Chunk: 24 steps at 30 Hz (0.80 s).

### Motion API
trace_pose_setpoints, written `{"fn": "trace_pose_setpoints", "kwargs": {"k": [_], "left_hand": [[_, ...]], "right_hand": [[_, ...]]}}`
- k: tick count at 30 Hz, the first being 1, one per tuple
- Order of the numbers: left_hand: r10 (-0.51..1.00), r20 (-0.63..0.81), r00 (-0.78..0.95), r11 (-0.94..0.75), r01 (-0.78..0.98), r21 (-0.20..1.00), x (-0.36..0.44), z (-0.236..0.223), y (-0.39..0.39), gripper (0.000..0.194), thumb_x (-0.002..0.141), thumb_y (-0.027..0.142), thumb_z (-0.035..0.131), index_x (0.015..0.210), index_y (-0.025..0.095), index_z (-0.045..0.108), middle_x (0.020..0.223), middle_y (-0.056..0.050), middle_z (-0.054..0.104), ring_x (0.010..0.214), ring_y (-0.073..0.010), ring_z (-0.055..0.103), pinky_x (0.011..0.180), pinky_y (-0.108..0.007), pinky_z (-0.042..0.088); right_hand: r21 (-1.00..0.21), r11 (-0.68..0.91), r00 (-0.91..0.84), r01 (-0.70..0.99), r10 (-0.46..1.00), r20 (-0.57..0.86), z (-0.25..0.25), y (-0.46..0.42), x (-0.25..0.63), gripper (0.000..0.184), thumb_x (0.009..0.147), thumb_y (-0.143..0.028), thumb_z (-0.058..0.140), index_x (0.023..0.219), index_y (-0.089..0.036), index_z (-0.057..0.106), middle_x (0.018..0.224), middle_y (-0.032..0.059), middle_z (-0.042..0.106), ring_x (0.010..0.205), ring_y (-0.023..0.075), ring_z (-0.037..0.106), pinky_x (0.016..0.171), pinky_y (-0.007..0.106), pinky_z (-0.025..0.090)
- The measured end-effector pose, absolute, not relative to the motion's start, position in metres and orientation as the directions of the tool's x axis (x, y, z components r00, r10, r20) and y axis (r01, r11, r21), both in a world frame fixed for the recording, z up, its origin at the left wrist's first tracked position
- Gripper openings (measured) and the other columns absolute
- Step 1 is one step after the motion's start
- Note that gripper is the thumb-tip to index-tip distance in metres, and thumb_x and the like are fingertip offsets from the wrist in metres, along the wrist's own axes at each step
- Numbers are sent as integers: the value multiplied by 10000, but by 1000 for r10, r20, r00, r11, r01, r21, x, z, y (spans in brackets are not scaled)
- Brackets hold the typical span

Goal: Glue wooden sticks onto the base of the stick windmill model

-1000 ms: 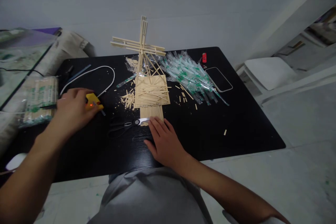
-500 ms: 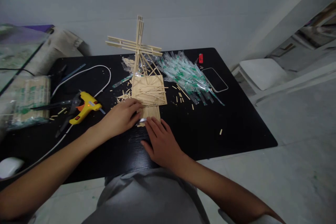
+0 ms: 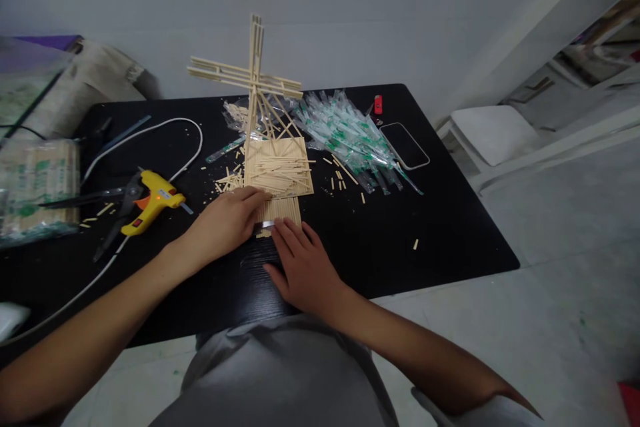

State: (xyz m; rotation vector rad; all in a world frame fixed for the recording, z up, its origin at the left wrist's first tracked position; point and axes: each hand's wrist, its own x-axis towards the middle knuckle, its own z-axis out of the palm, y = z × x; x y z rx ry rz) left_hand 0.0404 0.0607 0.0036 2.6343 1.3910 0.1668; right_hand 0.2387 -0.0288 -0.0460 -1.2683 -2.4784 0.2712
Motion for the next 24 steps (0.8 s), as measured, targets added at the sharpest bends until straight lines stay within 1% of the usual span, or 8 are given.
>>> {"fn": "trace_pose_setpoints", "kwargs": {"k": [2,6,10,13,15,18,20,24], "left_hand": [[822,11,570,-562,807,181,40,5,60,415,908,49,478,1264,150,665,1157,-137,713,1114,-293,690,1002,-439,555],[814,15,580,-572,798,187,38,6,62,468,887,54,483,1313,172,635,1187,-125,715,1136,-298,685,1019,-443,545],[805,24,593,-585,786,201,36,5,63,424,919,86,479,1310,154,630,1181,-149,711,1112,-314,684,994,-471,553],[803,49,594,-586,773,243,33,3,62,356,985,156,468,1308,145,616,1232,-157,692,1156,-305,667,1022,-466,547],[799,72,597,-592,760,267,31,1,60,351,1014,255,499,1335,146,592,1301,-162,666,1222,-308,640,1052,-464,539],[786,82,613,-608,743,281,28,0,58,453,993,379,578,1384,152,556,1383,-169,626,1298,-327,600,1089,-480,522],[781,69,621,-611,737,289,26,0,57,514,962,398,623,1407,154,542,1416,-172,607,1318,-330,589,1109,-478,511],[771,37,635,-615,729,299,22,0,57,652,895,421,708,1454,149,513,1476,-178,563,1357,-334,564,1140,-459,489]], "right_hand": [[-322,580,-541,748,814,210,-46,-29,239,593,1070,-414,479,1533,-44,482,1611,191,489,1525,304,417,1258,520,355],[-341,572,-536,746,820,201,-46,-29,239,590,1067,-419,481,1555,-87,470,1615,178,486,1531,296,410,1261,524,350],[-346,569,-535,746,821,198,-44,-29,239,589,1066,-410,488,1569,-104,456,1617,174,485,1536,295,405,1261,524,349],[-342,571,-535,746,820,202,-44,-29,239,585,1066,-412,489,1556,-93,472,1608,177,496,1527,298,418,1260,518,349],[-339,572,-534,747,820,207,-44,-29,239,586,1065,-415,490,1552,-90,476,1602,178,503,1521,302,425,1258,521,351],[-331,574,-533,749,818,215,-45,-29,239,596,1065,-416,489,1549,-68,472,1607,180,496,1521,303,423,1259,518,350],[-330,576,-534,747,817,217,-46,-29,239,594,1066,-414,489,1541,-58,478,1613,181,489,1523,300,421,1262,513,347],[-344,573,-532,744,819,213,-45,-28,239,579,1061,-410,499,1549,-98,481,1615,171,489,1523,295,424,1262,523,348]]}}
